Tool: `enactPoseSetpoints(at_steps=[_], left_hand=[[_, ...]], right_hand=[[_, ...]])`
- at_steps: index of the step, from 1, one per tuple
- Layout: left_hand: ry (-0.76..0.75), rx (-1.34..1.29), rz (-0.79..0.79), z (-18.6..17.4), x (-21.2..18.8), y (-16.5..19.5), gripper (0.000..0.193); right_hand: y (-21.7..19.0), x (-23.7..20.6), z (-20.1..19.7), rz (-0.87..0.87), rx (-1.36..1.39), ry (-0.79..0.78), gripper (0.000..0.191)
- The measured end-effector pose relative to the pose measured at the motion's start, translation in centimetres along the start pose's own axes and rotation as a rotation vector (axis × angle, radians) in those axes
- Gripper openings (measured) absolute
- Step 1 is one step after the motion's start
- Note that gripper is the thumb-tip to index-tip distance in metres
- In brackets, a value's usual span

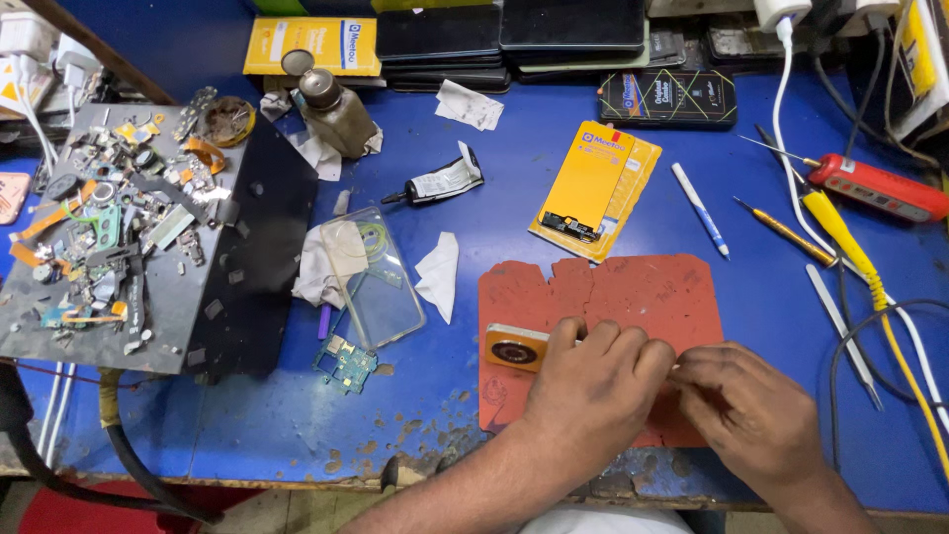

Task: The person pries open the back cover of a smartphone using a red-handled screwdriver, working the tool around the edge of the device. They then manipulate the exposed internal components, including the battery area, and continue prying along the frame before lifting the phone to work on it further.

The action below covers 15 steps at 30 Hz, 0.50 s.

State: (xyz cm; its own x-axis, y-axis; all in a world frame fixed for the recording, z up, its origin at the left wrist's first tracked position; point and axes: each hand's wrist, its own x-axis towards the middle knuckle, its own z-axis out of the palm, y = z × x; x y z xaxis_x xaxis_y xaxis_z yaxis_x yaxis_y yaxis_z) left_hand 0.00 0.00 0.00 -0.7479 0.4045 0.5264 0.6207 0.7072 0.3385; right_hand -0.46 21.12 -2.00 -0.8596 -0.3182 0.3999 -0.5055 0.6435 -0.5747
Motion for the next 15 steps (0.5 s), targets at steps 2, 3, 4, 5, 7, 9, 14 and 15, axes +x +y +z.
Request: enactPoseSetpoints(at_steps=[2, 3, 4, 5, 7, 9, 14, 15], left_hand=[[-0.023, -0.029, -0.011, -0.1, 0.5, 0.1, 0.021], [-0.035, -0.043, -0.017, -0.1, 0.8, 0.1, 0.020], [-0.031, -0.048, -0.025, -0.3, 0.9, 0.0, 0.020], [-0.030, -0.061, -0.025, -0.4, 1.0, -0.1, 0.021], [-0.031, -0.062, -0.018, -0.4, 1.4, -0.2, 0.021], [-0.038, -0.030, -0.008, -0.4, 1.6, -0.2, 0.021], [-0.071, -0.008, 0.010, -0.4, 2.0, -0.2, 0.022], [-0.087, -0.007, 0.004, -0.4, 2.0, -0.2, 0.021]], right_hand=[[-0.8, 0.2, -0.5, 0.090, 0.052, -0.002, 0.016], [-1.1, 0.4, -0.6, 0.134, 0.078, -0.003, 0.016], [-1.4, 0.7, -0.6, 0.161, 0.087, 0.000, 0.015], [-1.6, 0.8, -0.7, 0.195, 0.091, 0.007, 0.015], [-1.9, 0.9, -1.1, 0.247, 0.102, 0.031, 0.014], [-2.1, 1.0, -1.3, 0.279, 0.127, 0.058, 0.015], [-2.7, 1.0, -1.4, 0.225, 0.121, 0.080, 0.015], [-2.8, 1.0, -1.4, 0.208, 0.123, 0.092, 0.015]])
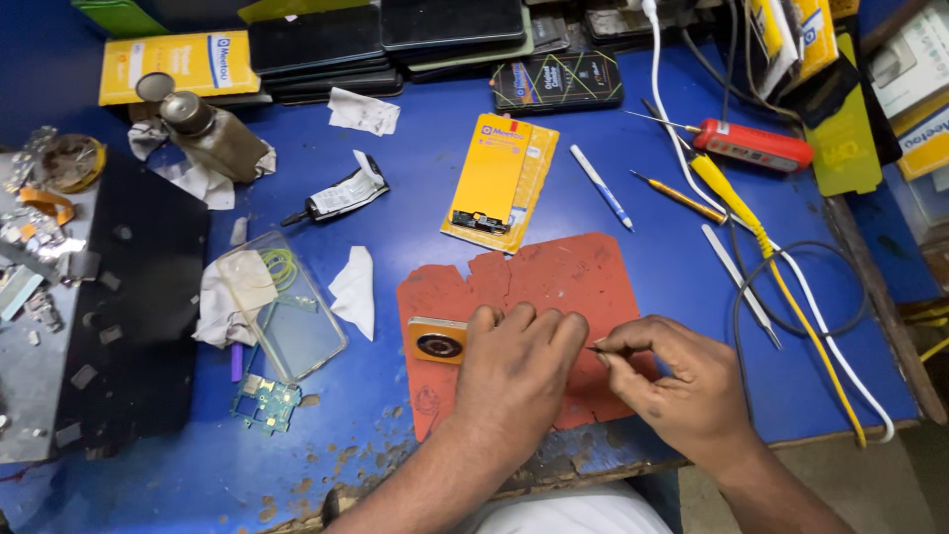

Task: The person pries open the back cover of a smartphone using a red-handled screwdriver, working the tool around the edge of the device. They then manipulate the exposed internal components, including the battery area, and continue prying along the frame before lifting the phone to work on it further.

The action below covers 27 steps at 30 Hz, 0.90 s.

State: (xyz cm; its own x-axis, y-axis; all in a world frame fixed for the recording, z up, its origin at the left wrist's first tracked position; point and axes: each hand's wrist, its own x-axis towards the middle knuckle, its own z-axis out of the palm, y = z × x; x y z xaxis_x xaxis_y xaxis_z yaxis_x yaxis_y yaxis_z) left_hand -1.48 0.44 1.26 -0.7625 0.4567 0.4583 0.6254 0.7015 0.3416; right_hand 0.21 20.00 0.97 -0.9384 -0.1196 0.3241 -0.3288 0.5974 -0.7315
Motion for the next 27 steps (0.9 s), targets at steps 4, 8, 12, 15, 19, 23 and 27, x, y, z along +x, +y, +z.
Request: enactPoseSetpoints(at_steps=[4, 8, 12, 15, 19, 23, 27], left_hand=[[0.003, 0.003, 0.011, -0.03, 0.08, 0.09, 0.023], [-0.009, 0.009, 0.006, -0.06, 0.27, 0.02, 0.023], [0.028, -0.021, 0.004, 0.06, 0.28, -0.06, 0.020], [0.035, -0.035, 0.002, 0.19, 0.35, -0.17, 0.018], [0.005, -0.017, 0.001, 0.27, 0.42, -0.26, 0.019], [0.006, -0.057, -0.002, 0.24, 0.50, -0.20, 0.019], [0.046, -0.082, 0.013, -0.06, 0.45, -0.41, 0.019]], right_hand=[[0.14, -0.04, 0.23, -0.061, 0.027, -0.032, 0.014], [0.39, -0.07, 0.32, -0.075, 0.084, -0.023, 0.012], [0.40, -0.30, 0.58, -0.087, 0.010, -0.030, 0.015], [0.44, -0.11, 0.47, -0.102, 0.036, -0.062, 0.016], [0.31, -0.07, 0.43, -0.064, 0.060, -0.015, 0.013], [0.33, -0.12, 0.30, -0.061, 0.059, -0.090, 0.016], [0.46, -0.13, 0.20, -0.045, 0.026, -0.009, 0.013]])
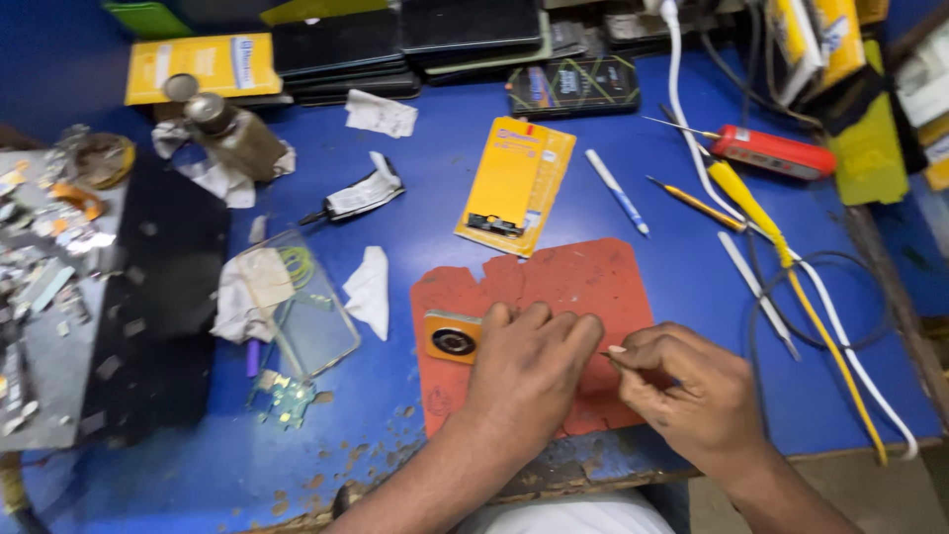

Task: The person pries open the back cover of a smartphone using a red-handled screwdriver, working the tool around the edge of the device. They then manipulate the exposed internal components, including the battery area, and continue prying along the frame before lifting the phone to work on it further.

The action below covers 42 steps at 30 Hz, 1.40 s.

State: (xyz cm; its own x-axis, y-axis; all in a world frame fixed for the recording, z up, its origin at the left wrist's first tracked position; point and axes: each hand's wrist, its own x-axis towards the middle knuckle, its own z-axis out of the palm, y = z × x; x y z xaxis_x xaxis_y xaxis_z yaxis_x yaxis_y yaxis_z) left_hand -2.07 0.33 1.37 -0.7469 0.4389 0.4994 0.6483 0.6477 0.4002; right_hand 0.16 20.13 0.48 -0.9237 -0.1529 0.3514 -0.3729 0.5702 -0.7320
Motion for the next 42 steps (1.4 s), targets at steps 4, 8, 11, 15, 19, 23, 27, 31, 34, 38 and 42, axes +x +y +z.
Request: enactPoseSetpoints(at_steps=[4, 8, 11, 15, 19, 23, 27, 31, 34, 38, 42], left_hand=[[0.032, -0.061, 0.015, -0.3, -0.4, -0.1, 0.019], [0.019, -0.035, 0.016, -0.2, -0.6, -0.3, 0.018], [-0.007, -0.037, 0.016, -0.1, -0.8, -0.7, 0.019], [-0.055, -0.012, 0.047, -0.1, -1.1, -1.1, 0.021], [0.008, 0.051, 0.035, -0.1, -2.0, -0.7, 0.034], [0.030, 0.050, 0.022, 0.4, -2.6, -0.8, 0.041], [0.002, 0.049, 0.002, 1.0, -2.6, -1.3, 0.040], [-0.018, 0.083, -0.014, 1.5, -2.6, -1.6, 0.042], [-0.010, 0.094, -0.025, 1.8, -2.5, -1.6, 0.042], [-0.010, 0.059, -0.043, 2.0, -2.5, -1.7, 0.030], [-0.007, 0.048, -0.034, 2.0, -2.4, -1.6, 0.025]], right_hand=[[0.1, -0.1, 1.0, -0.031, -0.008, -0.048, 0.016], [0.4, -0.4, 0.9, -0.009, 0.000, -0.029, 0.013], [0.8, -0.5, 1.5, 0.019, -0.012, -0.037, 0.012], [2.0, -1.2, 1.6, 0.149, 0.043, -0.074, 0.011], [4.8, -1.5, 1.8, 0.291, 0.202, -0.140, 0.011], [8.1, -1.4, 2.3, 0.409, 0.497, -0.195, 0.013], [9.8, -1.1, 2.1, 0.470, 0.464, -0.230, 0.014], [9.8, -0.6, 2.3, 0.495, 0.456, -0.235, 0.014], [9.4, -0.3, 2.2, 0.517, 0.448, -0.234, 0.014], [9.4, -0.3, 2.2, 0.524, 0.424, -0.231, 0.014], [9.9, -0.6, 2.1, 0.532, 0.426, -0.232, 0.013]])
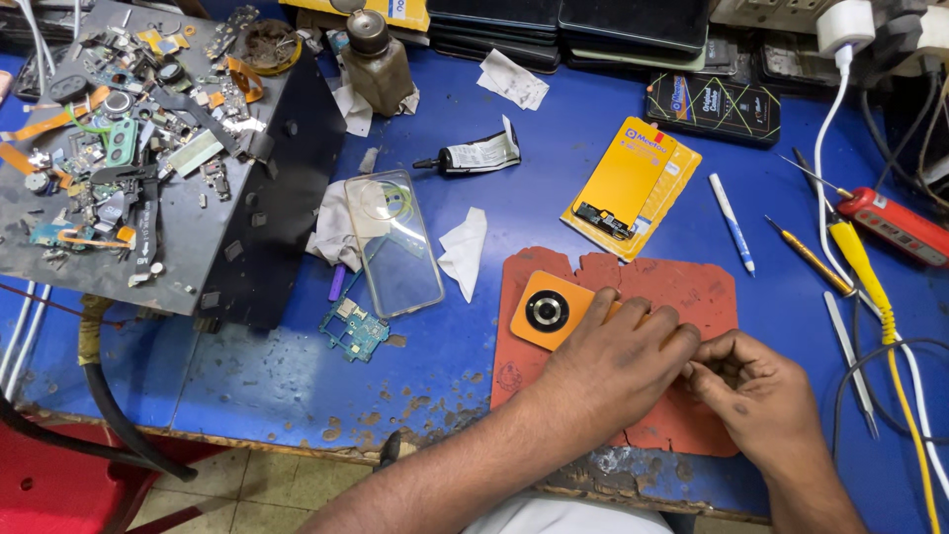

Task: The person pries open the back cover of a smartphone using a red-handled screwdriver, working the tool around the edge of the device. They then manipulate the exposed internal components, including the battery area, and continue prying along the frame before lifting the phone to work on it further.

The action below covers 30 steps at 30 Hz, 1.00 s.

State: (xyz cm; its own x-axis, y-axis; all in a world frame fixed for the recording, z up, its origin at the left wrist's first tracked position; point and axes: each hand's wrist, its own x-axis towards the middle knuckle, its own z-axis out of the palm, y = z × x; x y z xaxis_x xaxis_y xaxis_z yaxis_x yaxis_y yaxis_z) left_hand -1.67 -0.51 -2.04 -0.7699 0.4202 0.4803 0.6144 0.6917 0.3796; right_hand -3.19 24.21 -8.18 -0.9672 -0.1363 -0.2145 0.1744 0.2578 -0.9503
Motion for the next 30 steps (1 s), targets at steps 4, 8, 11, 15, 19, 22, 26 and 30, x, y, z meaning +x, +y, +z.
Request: enactPoseSetpoints(at_steps=[4, 8, 11, 15, 19, 22, 26, 30], left_hand=[[0.038, 0.011, 0.010, -0.5, 0.0, 0.4, 0.023], [0.049, 0.003, 0.032, -1.4, 0.1, 0.5, 0.023], [0.030, 0.045, 0.082, -1.8, 0.6, 0.4, 0.025], [-0.014, 0.036, 0.135, -2.1, 1.4, 0.4, 0.019], [-0.089, 0.075, 0.160, -2.2, 1.9, 0.3, 0.013], [-0.096, 0.069, 0.165, -2.3, 2.0, 0.4, 0.011], [-0.075, 0.076, 0.173, -2.3, 2.0, 0.4, 0.012], [-0.089, 0.092, 0.181, -2.2, 1.9, 0.2, 0.012]], right_hand=[[0.0, -0.4, 0.0, -0.049, 0.014, -0.004, 0.013], [-1.4, -1.6, 1.0, -0.112, 0.004, 0.011, 0.014], [-3.4, -2.4, 1.9, -0.191, -0.244, 0.124, 0.012], [-5.6, -3.9, 2.6, -0.343, -0.349, 0.223, 0.014], [-6.9, -4.1, 3.1, -0.376, -0.392, 0.176, 0.014], [-7.3, -3.9, 3.4, -0.417, -0.402, 0.110, 0.014], [-7.4, -3.8, 3.5, -0.471, -0.395, 0.118, 0.012], [-7.1, -4.1, 3.4, -0.466, -0.454, -0.009, 0.019]])
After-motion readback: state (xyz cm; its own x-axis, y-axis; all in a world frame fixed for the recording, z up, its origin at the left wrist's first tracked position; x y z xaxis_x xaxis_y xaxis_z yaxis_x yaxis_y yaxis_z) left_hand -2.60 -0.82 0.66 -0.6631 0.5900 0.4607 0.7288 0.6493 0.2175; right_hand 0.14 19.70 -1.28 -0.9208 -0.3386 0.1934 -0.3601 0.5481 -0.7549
